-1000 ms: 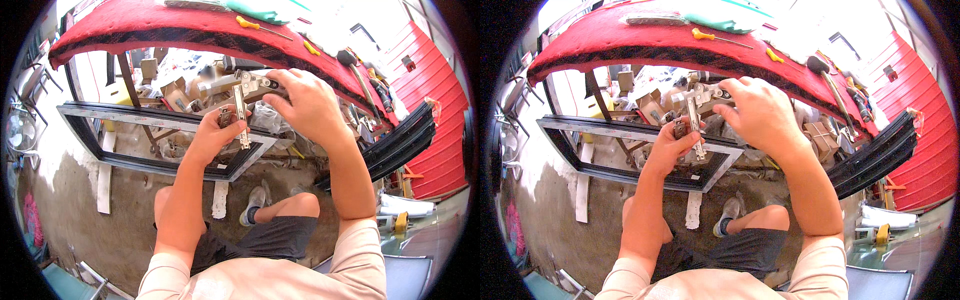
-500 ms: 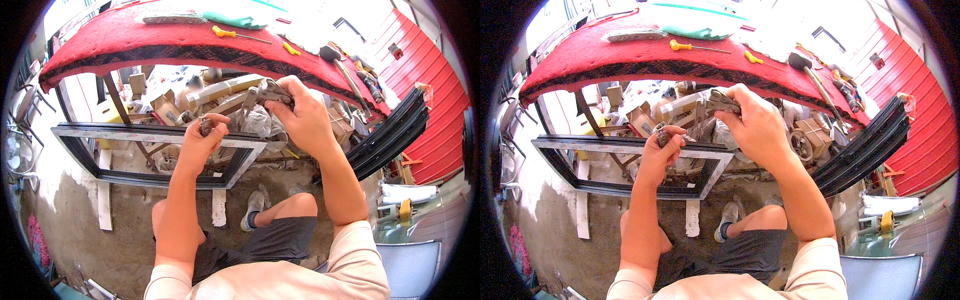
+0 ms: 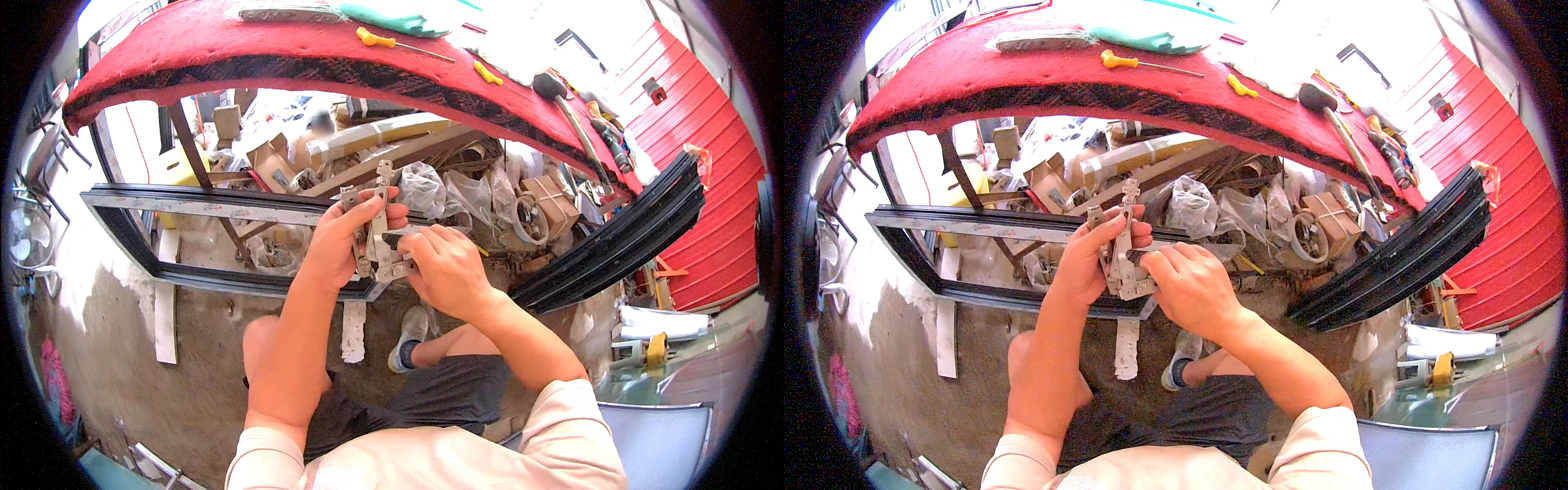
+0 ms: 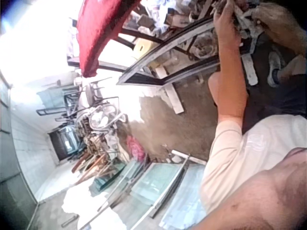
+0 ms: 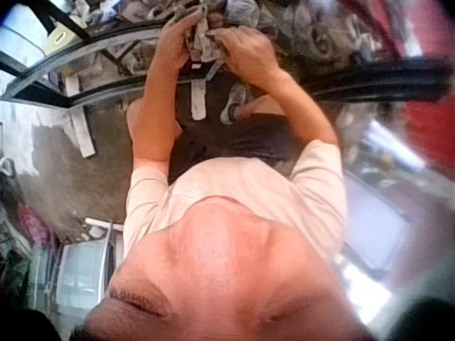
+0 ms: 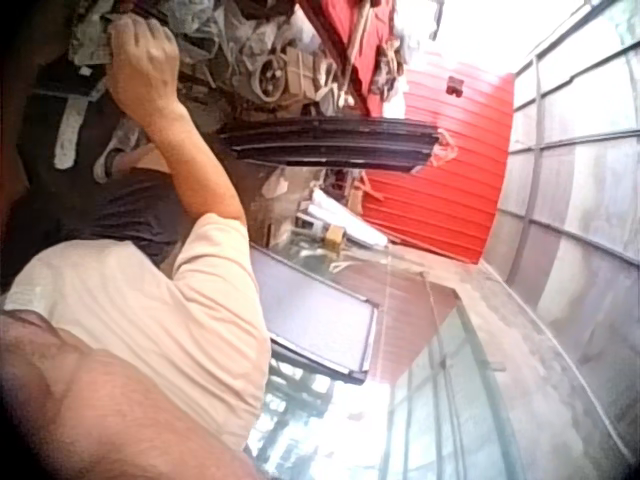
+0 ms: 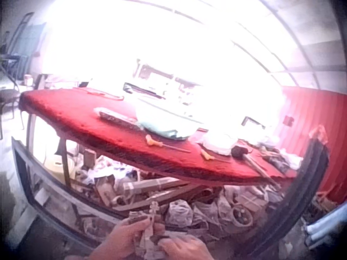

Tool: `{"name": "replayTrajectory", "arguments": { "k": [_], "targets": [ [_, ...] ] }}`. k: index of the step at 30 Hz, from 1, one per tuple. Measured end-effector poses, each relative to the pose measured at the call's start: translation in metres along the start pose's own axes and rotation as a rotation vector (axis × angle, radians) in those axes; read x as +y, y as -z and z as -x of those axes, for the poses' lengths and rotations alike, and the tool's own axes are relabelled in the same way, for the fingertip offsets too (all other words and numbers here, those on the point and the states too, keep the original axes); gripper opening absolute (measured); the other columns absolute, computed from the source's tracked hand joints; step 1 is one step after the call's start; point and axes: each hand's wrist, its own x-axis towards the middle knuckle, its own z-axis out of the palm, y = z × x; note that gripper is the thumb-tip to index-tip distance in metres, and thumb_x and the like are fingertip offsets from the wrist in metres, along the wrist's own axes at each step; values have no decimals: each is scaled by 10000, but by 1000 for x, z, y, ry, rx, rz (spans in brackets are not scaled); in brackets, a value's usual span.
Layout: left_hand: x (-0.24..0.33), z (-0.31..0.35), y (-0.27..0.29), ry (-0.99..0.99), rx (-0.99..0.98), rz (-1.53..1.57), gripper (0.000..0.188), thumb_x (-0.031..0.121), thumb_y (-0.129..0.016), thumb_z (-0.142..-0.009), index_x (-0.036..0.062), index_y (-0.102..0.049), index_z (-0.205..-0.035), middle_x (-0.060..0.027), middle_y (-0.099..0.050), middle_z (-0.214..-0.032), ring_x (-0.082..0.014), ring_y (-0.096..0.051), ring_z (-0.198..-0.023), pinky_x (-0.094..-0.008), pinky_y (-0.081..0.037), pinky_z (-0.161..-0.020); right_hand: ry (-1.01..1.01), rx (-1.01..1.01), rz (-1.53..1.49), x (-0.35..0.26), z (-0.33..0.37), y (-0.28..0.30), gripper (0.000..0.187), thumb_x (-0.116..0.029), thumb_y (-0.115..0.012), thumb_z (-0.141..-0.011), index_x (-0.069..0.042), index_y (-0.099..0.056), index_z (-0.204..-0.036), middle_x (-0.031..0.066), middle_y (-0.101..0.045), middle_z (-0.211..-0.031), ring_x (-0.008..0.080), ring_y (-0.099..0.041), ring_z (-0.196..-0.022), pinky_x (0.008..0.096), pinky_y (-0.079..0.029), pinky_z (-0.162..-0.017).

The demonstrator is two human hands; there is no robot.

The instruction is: The person manipulates a metal window hinge mechanism while holding it above a window frame, using a small yellow screwdriver to turn a screw and then testing the hinge motion.

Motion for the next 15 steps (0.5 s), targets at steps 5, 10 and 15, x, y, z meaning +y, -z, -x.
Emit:
{"name": "replayTrajectory", "arguments": {
  "k": [5,10,15],
  "targets": [
    [-6,-5,11,2,96,-148,344,233,-687,-1032,4,-663,-1287,-99,-764,-1003,-158,-727,-836,-294,-585,-686,-21,-222,64,1,-6,18,483,-127,-829,-753,-90,-633,-1193,120,-668,-1113,349,-639,-1085,472,-516,-944],
    [0,-1,3,-102,102,-344,381,249,-696,-1039,-13,-628,-1306,-103,-762,-963,-129,-689,-795,-277,-526,-693,-36,248,255,38,-53,73,436,-311,-813,-886,-64,-674,-1217,159,-692,-1163,366,-636,-1128,488,-504,-1003],
    [-2,-2,6,-95,53,-220,430,218,-727,-1020,-6,-598,-1364,-129,-766,-953,-151,-707,-783,-284,-549,-670,-291,403,434,112,-114,101,444,-380,-660,-1009,-37,-705,-1289,190,-705,-1257,407,-635,-1182,473,-466,-1052]
  ]
}}
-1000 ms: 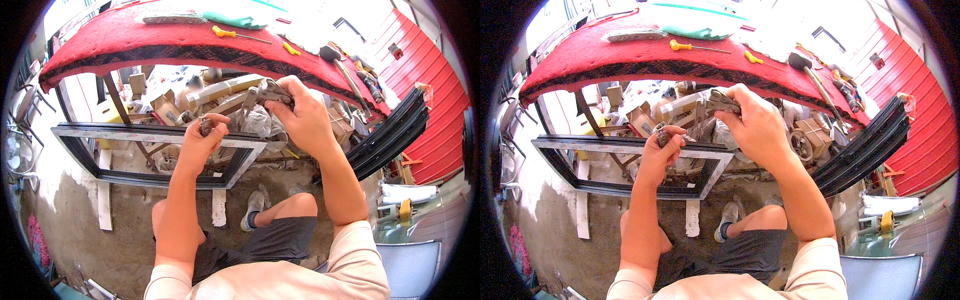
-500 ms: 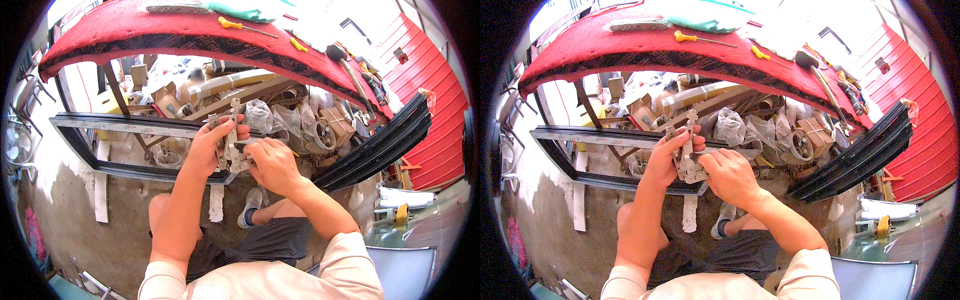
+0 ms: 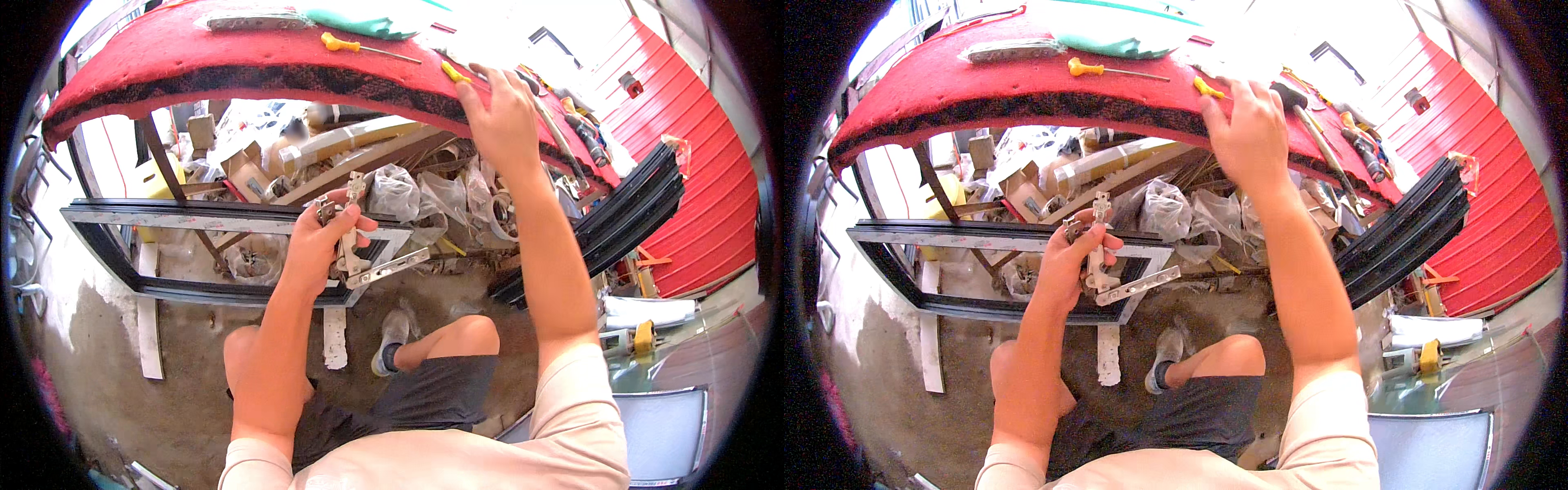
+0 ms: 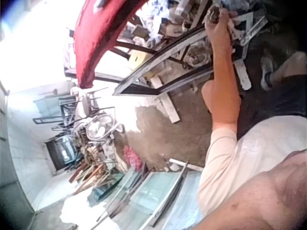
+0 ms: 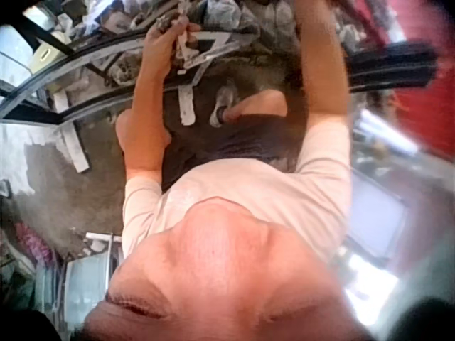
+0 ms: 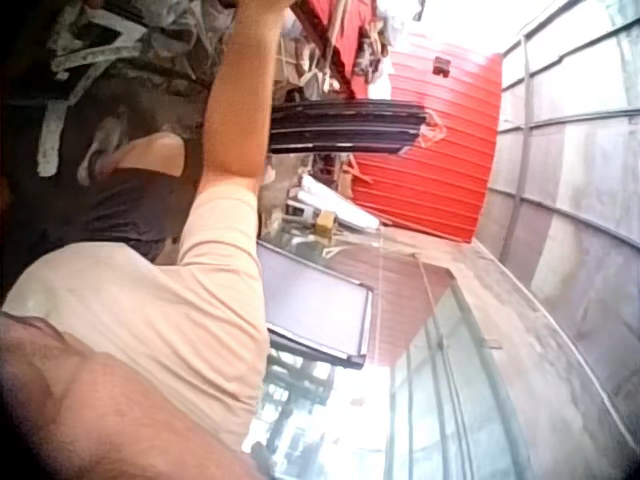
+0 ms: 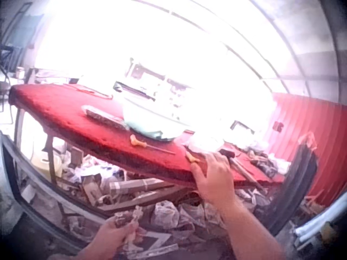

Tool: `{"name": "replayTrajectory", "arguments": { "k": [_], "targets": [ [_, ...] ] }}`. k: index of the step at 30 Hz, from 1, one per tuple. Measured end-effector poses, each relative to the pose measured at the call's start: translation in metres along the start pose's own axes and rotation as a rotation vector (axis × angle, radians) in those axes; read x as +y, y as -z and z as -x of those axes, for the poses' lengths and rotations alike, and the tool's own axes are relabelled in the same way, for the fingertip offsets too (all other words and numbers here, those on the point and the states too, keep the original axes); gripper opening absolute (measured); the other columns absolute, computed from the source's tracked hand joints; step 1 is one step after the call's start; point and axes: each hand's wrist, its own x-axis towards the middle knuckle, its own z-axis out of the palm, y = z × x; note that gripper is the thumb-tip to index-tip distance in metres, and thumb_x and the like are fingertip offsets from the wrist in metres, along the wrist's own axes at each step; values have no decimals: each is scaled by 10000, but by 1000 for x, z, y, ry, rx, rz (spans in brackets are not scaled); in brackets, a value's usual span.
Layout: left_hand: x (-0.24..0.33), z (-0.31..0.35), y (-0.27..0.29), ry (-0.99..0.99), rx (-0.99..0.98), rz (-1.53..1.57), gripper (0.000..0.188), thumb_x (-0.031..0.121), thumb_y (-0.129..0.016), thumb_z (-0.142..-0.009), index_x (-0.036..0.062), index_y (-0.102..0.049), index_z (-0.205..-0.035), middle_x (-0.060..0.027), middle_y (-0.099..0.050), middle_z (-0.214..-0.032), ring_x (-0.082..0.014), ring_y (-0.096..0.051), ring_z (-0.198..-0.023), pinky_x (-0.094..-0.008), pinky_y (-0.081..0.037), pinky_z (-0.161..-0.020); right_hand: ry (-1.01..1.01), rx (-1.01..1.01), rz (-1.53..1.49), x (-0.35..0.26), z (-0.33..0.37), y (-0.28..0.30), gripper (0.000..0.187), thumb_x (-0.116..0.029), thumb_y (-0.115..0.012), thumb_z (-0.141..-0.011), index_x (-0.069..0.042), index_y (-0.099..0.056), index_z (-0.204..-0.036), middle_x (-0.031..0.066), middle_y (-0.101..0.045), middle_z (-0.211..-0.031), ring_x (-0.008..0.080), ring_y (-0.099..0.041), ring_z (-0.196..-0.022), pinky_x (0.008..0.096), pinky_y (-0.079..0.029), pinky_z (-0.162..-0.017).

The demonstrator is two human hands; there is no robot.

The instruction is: The person manipulates a metal window hinge mechanism while holding it above a window frame, using a small yellow screwdriver to turn a screw and then testing the hinge motion.

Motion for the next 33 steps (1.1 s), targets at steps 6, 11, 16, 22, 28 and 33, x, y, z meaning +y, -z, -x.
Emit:
{"name": "replayTrajectory", "arguments": {
  "k": [6,11,16,22,28,33],
  "targets": [
    [-4,2,-8,44,2,78,428,189,-715,-1013,57,-604,-1405,-93,-740,-840,-122,-653,-619,-239,-496,-565,-157,-247,-102,39,-21,-32,475,-488,-635,-1020,-82,-761,-1229,221,-707,-1245,398,-604,-1267,465,-449,-1099],
    [0,7,1,61,9,99,366,212,-676,-1034,66,-655,-1369,-47,-700,-803,-108,-614,-604,-234,-464,-544,-165,-302,-239,40,-24,-31,536,-550,-687,-987,-82,-752,-1241,203,-710,-1218,367,-622,-1230,448,-470,-1074],
    [-2,13,-5,51,-17,136,395,230,-661,-1044,36,-642,-1387,-7,-650,-791,-83,-574,-613,-209,-418,-533,-163,-339,-262,34,-19,-14,581,-604,-722,-950,-77,-763,-1190,174,-739,-1064,318,-693,-1045,427,-530,-927],
    [-4,12,-14,51,-73,116,426,252,-656,-1049,23,-638,-1408,16,-620,-780,-68,-544,-601,-206,-411,-533,74,37,-125,26,0,-15,444,-428,-721,-993,11,-730,-1056,189,-713,-930,348,-688,-893,453,-536,-847],
    [-5,13,-20,55,-60,8,422,240,-658,-1040,25,-656,-1403,20,-612,-766,-71,-546,-626,-211,-425,-564,-290,399,-692,-30,83,28,341,-295,-559,-1106,32,-648,-1135,147,-709,-1007,192,-696,-801,330,-577,-742],
    [-11,13,-28,-16,-56,-79,367,185,-671,-1040,-12,-678,-1349,16,-630,-770,-72,-551,-647,-236,-437,-586,-529,325,-1177,-44,172,34,312,-261,-505,-1142,30,-560,-1241,198,-702,-1132,227,-733,-871,359,-646,-802]
  ]
}}
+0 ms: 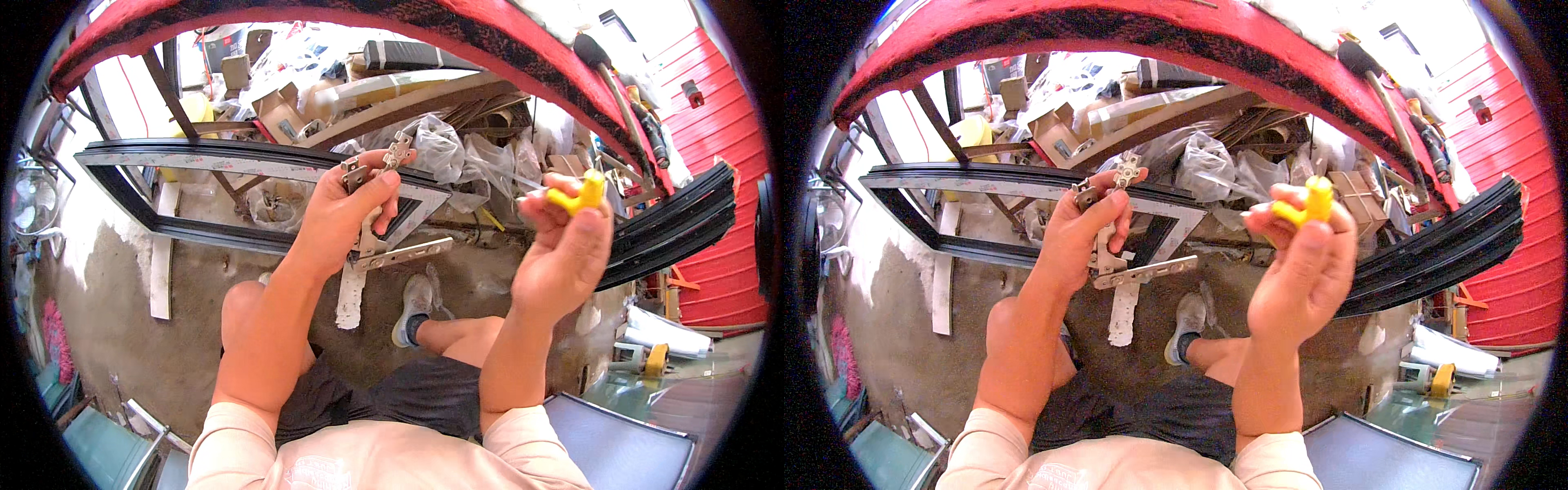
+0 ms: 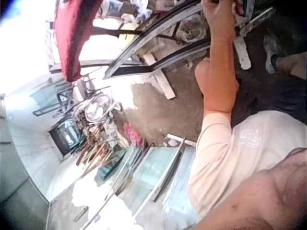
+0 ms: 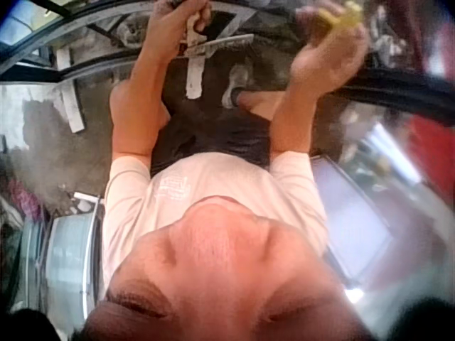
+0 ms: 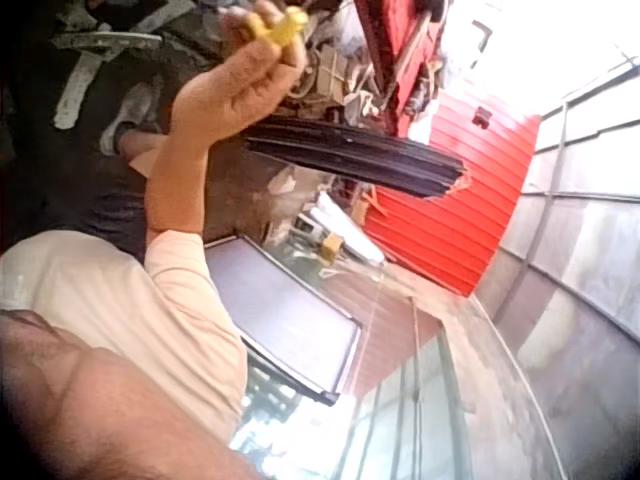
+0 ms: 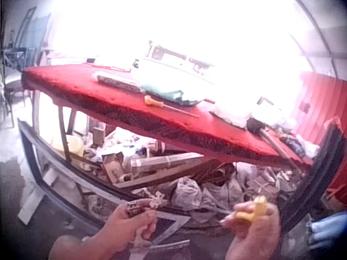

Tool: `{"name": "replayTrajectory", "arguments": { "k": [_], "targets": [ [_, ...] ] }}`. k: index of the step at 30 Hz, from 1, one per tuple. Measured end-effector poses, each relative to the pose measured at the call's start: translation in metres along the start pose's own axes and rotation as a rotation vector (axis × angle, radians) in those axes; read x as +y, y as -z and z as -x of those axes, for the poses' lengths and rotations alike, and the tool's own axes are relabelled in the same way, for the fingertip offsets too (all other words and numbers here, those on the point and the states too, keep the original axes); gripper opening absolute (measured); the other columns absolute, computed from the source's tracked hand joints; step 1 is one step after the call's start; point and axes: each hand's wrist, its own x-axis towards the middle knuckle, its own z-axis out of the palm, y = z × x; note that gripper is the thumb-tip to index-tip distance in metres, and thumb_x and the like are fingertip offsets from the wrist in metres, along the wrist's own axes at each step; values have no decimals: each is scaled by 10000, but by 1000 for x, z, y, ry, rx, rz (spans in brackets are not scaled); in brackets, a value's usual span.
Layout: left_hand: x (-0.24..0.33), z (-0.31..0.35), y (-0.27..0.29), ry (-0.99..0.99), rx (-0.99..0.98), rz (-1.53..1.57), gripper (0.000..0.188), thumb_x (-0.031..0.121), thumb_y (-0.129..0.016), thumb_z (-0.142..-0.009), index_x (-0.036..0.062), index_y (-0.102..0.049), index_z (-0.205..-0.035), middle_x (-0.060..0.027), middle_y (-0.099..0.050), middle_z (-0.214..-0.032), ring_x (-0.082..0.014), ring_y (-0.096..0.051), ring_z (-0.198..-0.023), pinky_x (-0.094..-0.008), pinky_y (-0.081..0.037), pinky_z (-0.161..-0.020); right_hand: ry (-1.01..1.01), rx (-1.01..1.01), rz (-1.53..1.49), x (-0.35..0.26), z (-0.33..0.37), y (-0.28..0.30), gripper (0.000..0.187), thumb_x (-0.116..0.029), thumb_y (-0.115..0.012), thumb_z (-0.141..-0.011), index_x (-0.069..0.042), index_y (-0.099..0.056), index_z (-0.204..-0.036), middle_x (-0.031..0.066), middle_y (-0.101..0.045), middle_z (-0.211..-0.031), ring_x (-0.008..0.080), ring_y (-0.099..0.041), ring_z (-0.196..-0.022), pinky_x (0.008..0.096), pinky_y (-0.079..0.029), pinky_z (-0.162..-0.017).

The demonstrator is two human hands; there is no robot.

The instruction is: The person manipulates a metal window hinge mechanism while holding it above a window frame, using a small yellow screwdriver to turn a screw and then testing the hinge motion.

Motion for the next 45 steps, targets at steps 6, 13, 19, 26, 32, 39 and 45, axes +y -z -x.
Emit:
{"name": "replayTrajectory", "arguments": {
  "k": [6,13,19,26,32,39,45],
  "targets": [
    [-13,8,-4,-22,61,-120,378,225,-669,-1060,-20,-669,-1348,17,-627,-768,-66,-544,-653,-239,-429,-586,-275,-18,-247,36,23,10,191,-155,-613,-1097,-5,-561,-1203,194,-712,-1156,252,-755,-951,367,-648,-863],
    [-24,11,-11,11,118,-128,411,290,-678,-1073,-28,-667,-1332,-4,-643,-771,-87,-560,-649,-246,-437,-582,-199,-54,-155,52,36,20,149,-125,-606,-1096,-15,-564,-1188,182,-714,-1160,226,-756,-956,344,-638,-867],
    [-28,7,-7,13,83,-83,377,249,-684,-1066,-16,-671,-1333,-31,-679,-798,-95,-584,-663,-251,-458,-594,-170,-58,-124,56,36,22,146,-129,-592,-1101,-12,-558,-1182,192,-710,-1156,238,-758,-940,351,-642,-850],
    [-25,8,-8,19,95,-143,364,197,-705,-1045,-12,-672,-1341,-36,-700,-824,-88,-603,-668,-236,-473,-626,-216,-74,-188,58,36,20,177,-115,-617,-1089,-7,-539,-1205,189,-704,-1159,219,-750,-939,346,-638,-856],
    [-27,7,-6,-6,93,-104,363,187,-694,-1051,-14,-669,-1352,-43,-703,-828,-92,-612,-672,-235,-485,-629,-195,-82,-204,61,35,17,185,-131,-623,-1089,-11,-541,-1204,186,-710,-1153,214,-751,-929,343,-636,-847],
    [-27,5,-3,-18,80,-70,361,190,-680,-1059,-24,-665,-1349,-63,-703,-821,-114,-633,-687,-261,-509,-645,-224,-83,-226,64,31,14,183,-136,-616,-1093,-14,-540,-1206,183,-717,-1145,209,-751,-920,338,-632,-846],
    [-31,2,-2,-86,70,-63,369,203,-674,-1065,-40,-655,-1343,-63,-701,-817,-127,-650,-727,-278,-522,-680,-227,-81,-231,69,30,12,174,-137,-606,-1098,-17,-538,-1204,185,-718,-1144,209,-751,-918,335,-629,-848]
  ]
}}
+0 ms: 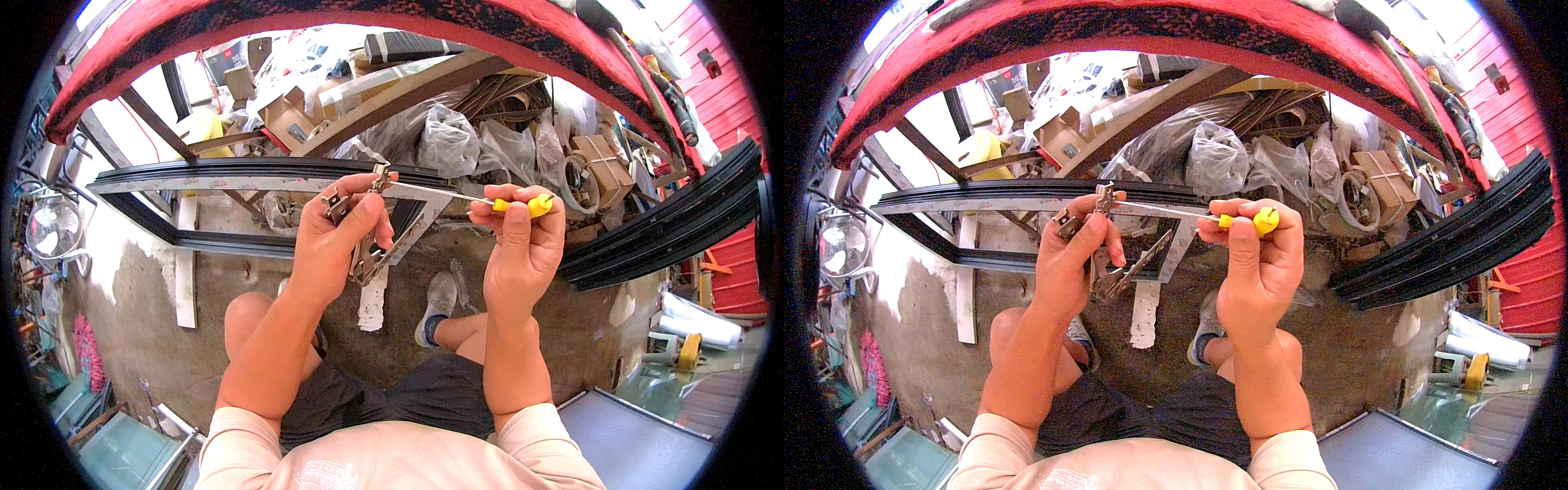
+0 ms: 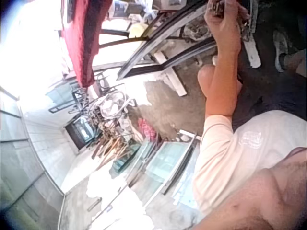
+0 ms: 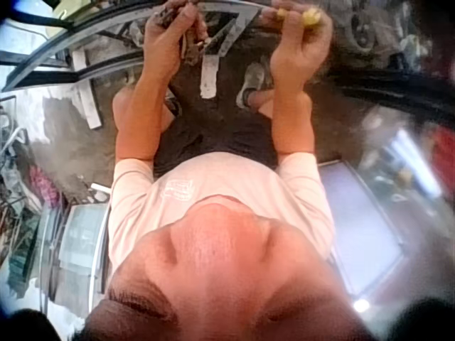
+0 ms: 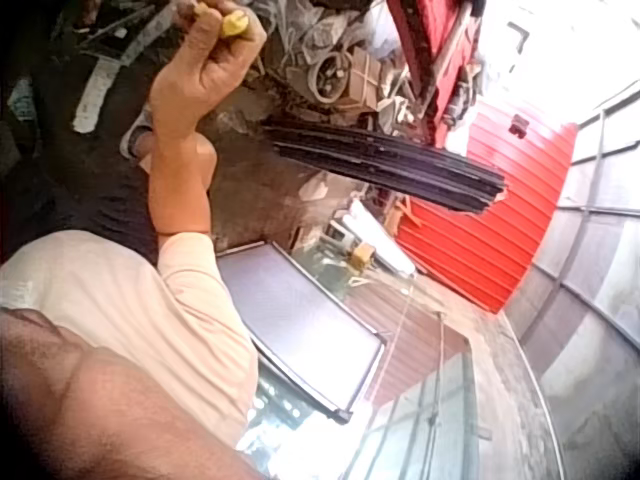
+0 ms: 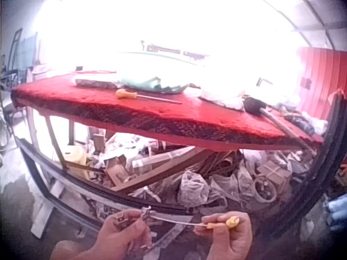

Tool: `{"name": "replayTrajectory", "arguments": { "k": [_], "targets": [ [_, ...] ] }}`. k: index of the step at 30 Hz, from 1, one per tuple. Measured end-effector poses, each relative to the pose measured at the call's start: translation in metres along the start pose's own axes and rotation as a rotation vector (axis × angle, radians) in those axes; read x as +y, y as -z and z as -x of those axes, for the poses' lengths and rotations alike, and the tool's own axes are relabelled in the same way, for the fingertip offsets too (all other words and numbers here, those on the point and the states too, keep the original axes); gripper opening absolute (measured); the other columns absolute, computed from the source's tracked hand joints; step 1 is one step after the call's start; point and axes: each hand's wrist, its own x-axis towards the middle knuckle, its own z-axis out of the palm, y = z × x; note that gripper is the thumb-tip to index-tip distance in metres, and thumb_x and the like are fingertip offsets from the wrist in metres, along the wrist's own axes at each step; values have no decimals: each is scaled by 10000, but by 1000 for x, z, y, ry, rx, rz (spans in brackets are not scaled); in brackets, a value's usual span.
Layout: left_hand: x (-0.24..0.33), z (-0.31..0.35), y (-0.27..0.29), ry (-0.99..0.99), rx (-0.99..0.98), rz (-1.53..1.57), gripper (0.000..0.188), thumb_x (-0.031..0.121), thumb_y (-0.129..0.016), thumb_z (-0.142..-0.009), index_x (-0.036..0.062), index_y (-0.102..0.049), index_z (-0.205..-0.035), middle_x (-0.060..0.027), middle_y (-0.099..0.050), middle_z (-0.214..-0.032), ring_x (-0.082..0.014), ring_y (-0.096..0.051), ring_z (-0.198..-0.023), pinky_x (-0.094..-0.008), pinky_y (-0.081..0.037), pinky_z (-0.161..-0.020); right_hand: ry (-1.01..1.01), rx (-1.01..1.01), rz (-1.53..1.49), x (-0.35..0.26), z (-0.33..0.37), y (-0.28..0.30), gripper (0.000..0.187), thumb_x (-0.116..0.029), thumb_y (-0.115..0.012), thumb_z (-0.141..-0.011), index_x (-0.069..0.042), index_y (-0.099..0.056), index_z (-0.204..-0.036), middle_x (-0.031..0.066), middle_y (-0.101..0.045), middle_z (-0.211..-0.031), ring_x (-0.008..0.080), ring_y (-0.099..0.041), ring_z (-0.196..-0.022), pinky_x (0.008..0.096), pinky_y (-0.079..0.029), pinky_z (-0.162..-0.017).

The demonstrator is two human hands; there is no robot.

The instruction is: The person manipulates a metal window hinge mechanism while holding it above a window frame, using a small yellow screwdriver to turn a screw and then testing the hinge motion.

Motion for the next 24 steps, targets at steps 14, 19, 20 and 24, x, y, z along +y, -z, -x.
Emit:
{"name": "replayTrajectory", "arguments": {
  "k": [14,19,20,24],
  "targets": [
    [2,3,-3,-34,5,1,360,189,-690,-1053,-34,-657,-1334,-64,-695,-834,-128,-638,-719,-278,-512,-687,-42,-1,16,-5,1,1,203,-191,-617,-1101,-17,-573,-1194,168,-726,-1132,179,-738,-906,324,-622,-845],
    [11,11,-4,-165,58,-192,336,108,-752,-999,-7,-695,-1310,-48,-692,-830,-114,-647,-738,-260,-509,-668,-314,-103,51,-12,2,13,346,-342,-524,-1140,-14,-622,-1190,132,-748,-962,172,-729,-831,320,-597,-764],
    [14,14,-2,-195,69,-236,339,91,-774,-980,-3,-708,-1299,-44,-694,-828,-110,-648,-741,-257,-507,-663,-400,-155,3,-12,1,20,369,-360,-507,-1144,-14,-625,-1195,149,-753,-946,184,-734,-816,315,-594,-746],
    [27,21,12,-469,-81,-658,366,25,-809,-920,-18,-718,-1272,-108,-767,-947,-161,-734,-810,-284,-576,-725,-655,-338,-173,-3,-3,46,422,-392,-503,-1138,1,-653,-1173,178,-757,-874,207,-728,-715,310,-577,-656]
  ]
}}
